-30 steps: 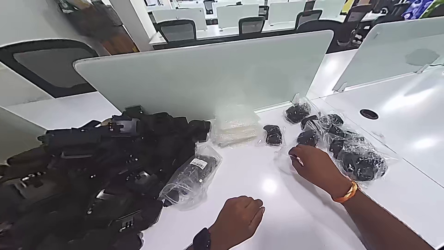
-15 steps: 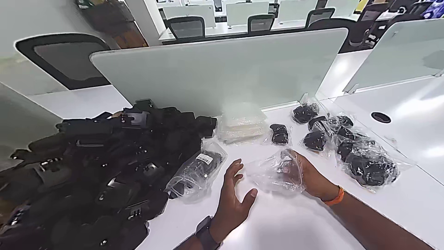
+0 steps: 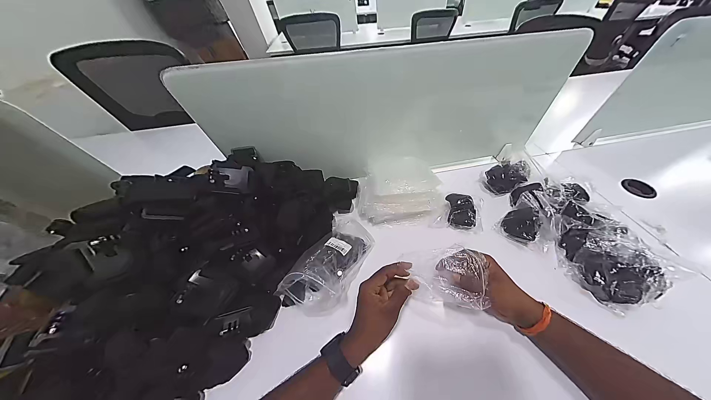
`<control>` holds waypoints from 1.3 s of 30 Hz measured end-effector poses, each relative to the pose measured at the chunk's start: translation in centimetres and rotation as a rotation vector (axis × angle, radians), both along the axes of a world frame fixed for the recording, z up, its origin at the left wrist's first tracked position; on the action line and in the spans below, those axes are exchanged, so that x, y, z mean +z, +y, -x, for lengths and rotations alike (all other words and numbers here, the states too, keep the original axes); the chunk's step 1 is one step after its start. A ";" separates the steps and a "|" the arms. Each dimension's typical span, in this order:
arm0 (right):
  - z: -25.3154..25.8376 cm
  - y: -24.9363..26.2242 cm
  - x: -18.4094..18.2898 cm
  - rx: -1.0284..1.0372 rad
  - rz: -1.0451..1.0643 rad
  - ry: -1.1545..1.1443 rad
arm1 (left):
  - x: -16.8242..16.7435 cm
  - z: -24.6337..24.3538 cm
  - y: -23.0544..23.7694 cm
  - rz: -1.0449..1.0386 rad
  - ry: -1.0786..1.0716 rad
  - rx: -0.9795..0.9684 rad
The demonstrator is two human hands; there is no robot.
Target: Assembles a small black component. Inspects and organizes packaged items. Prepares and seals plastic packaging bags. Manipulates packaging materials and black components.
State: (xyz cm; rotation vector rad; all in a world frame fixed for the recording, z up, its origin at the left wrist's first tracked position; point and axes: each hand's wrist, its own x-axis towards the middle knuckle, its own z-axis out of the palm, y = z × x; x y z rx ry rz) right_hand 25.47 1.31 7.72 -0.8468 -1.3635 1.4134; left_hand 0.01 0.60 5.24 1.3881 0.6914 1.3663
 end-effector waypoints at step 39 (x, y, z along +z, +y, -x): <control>-2.2 1.5 0.5 0.291 -0.181 -0.199 | 0.4 0.6 0.6 0.130 0.116 0.120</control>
